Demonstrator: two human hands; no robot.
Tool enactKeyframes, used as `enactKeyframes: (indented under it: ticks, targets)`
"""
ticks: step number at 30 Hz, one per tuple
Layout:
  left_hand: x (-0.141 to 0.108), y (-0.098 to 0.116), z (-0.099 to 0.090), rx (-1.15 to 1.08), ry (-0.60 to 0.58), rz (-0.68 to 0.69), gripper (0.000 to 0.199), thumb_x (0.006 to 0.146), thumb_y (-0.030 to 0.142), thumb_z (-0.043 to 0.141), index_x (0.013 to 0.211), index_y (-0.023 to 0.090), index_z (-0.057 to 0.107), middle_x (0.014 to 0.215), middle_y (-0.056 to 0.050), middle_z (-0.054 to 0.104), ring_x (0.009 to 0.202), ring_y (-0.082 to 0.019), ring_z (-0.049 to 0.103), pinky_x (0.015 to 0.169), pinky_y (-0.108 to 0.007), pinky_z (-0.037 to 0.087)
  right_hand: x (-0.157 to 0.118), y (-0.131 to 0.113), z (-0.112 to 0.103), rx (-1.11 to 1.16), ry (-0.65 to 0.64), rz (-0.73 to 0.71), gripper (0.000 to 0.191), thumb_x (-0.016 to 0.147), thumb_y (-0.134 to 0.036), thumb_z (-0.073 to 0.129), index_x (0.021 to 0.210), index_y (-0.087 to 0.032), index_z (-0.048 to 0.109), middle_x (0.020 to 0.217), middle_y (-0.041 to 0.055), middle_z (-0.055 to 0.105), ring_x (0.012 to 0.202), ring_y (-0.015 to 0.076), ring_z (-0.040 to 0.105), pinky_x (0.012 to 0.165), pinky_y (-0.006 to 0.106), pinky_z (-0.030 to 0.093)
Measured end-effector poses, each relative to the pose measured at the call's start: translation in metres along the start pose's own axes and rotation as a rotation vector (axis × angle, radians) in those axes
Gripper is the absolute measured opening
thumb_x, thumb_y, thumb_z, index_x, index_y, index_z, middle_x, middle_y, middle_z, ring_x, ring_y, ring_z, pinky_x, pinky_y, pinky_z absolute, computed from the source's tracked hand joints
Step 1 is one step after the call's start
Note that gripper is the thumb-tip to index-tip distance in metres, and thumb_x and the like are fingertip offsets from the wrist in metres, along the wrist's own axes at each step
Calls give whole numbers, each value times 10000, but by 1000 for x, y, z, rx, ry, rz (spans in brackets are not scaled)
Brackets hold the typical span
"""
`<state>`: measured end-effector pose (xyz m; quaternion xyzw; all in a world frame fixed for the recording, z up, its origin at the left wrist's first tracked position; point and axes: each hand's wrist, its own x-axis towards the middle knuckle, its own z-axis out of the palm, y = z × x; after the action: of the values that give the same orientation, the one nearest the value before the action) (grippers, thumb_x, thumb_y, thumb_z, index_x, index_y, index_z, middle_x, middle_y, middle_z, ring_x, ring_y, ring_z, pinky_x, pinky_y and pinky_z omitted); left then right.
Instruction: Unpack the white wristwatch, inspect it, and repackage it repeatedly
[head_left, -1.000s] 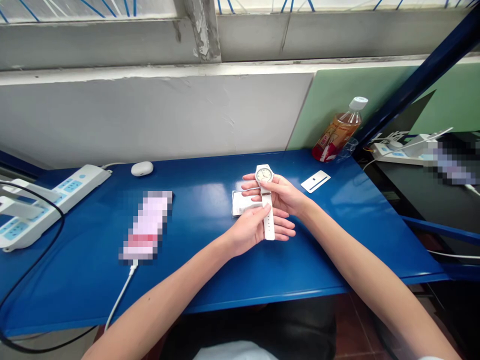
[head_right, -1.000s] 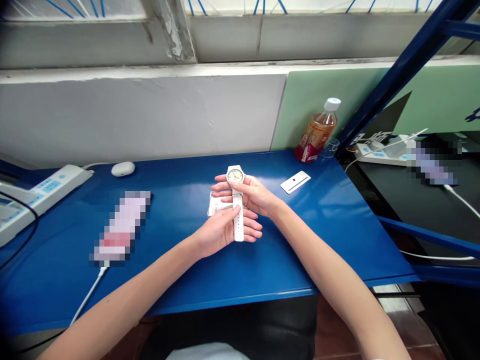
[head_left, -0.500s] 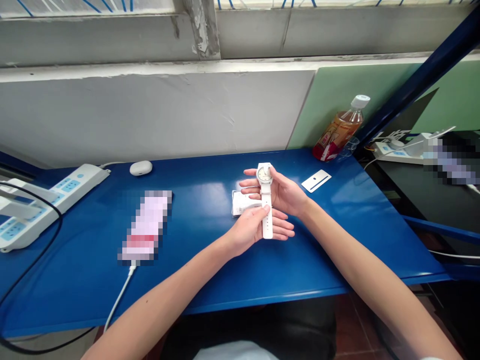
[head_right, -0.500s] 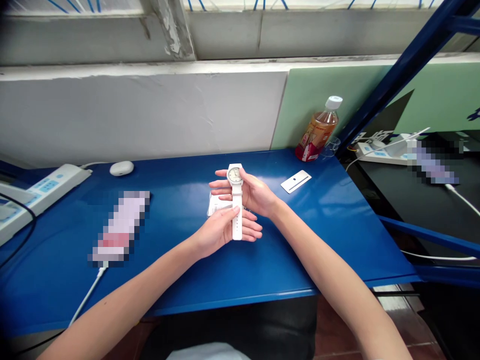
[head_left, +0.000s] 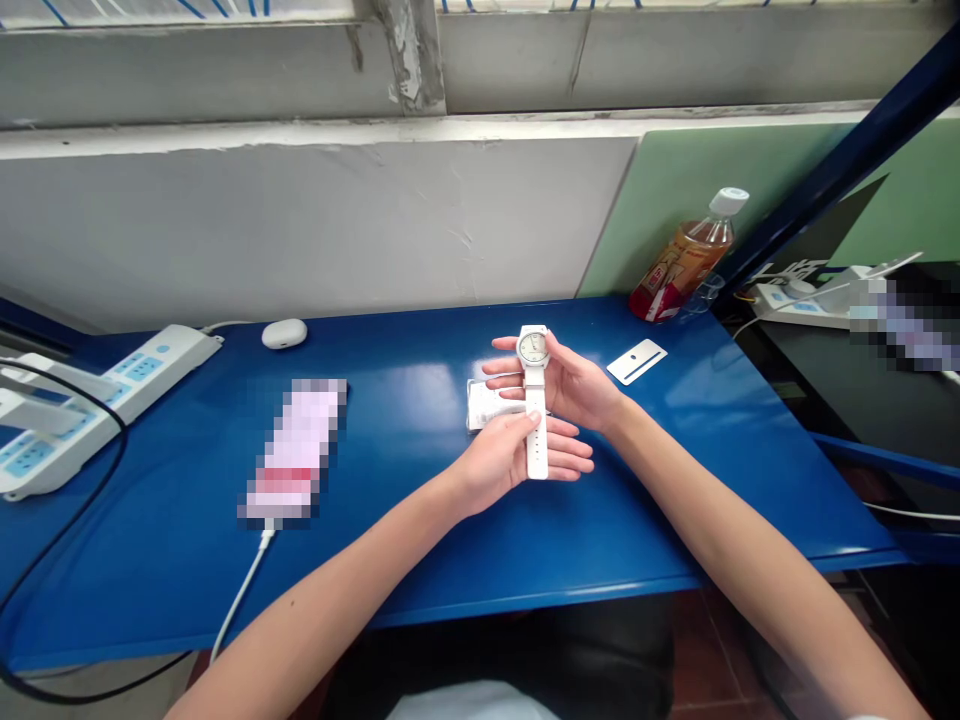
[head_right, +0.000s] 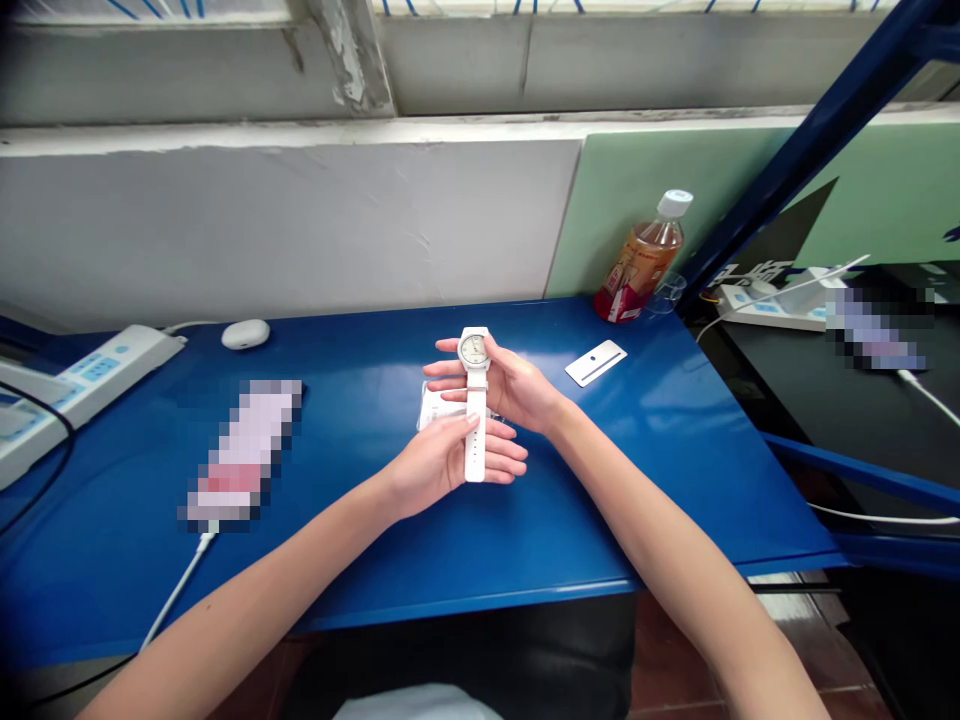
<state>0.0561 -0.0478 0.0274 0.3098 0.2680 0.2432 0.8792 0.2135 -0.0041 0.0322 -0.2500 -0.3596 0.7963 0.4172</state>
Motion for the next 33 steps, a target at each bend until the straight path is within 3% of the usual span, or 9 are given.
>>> enactKeyframes:
  ticks: [4, 8, 13, 18, 23, 33]
  targets:
    - [2, -4, -1, 1, 22, 27, 378, 1044, 240, 375, 1001, 43, 694, 964, -205, 755, 829, -263, 755, 781, -401, 593, -3, -3, 3, 30, -64, 28, 725, 1001, -639, 156, 1256, -149, 625, 1270, 148, 691, 1195, 254, 639, 1103, 447, 410]
    - [3, -5, -2, -14, 26, 23, 364, 1039, 256, 396, 984, 46, 688, 950, -202, 753, 827, -263, 755, 793, -397, 586, -4, -4, 3, 67, -75, 59, 809, 985, -663, 100, 1230, -112, 639, 1287, 171, 679, 1201, 263, 637, 1116, 445, 395]
    - [0, -1, -3, -46, -85, 35, 363, 1032, 315, 437, 1108, 58, 682, 1085, -213, 735, 966, -296, 736, 909, -435, 534, -4, -7, -1, 94, -24, 55, 838, 957, -716, 165, 1236, -73, 624, 1277, 208, 671, 1159, 289, 660, 1102, 466, 419]
    - [-2, 5, -4, -188, -178, 25, 577, 1054, 465, 304, 1218, 25, 640, 1211, -253, 684, 1113, -337, 681, 1022, -489, 443, -5, -11, -4, 90, -2, 27, 873, 936, -749, 159, 1254, -78, 617, 1298, 201, 661, 1173, 290, 652, 1110, 470, 416]
    - [-3, 8, -9, -258, -201, -9, 736, 1039, 561, 213, 1258, -16, 613, 1307, -279, 623, 1249, -373, 589, 1097, -523, 354, -6, -12, -5, 75, -3, 14, 908, 927, -759, 113, 1237, -80, 630, 1293, 193, 668, 1175, 293, 653, 1120, 469, 405]
    - [-6, 8, -10, -261, -200, -37, 694, 1020, 537, 295, 1360, -19, 533, 1421, -291, 529, 1385, -398, 448, 1136, -539, 294, -7, -14, -12, 42, -49, 47, 913, 899, -800, 166, 1255, -91, 618, 1334, 198, 643, 1246, 316, 606, 1149, 510, 352]
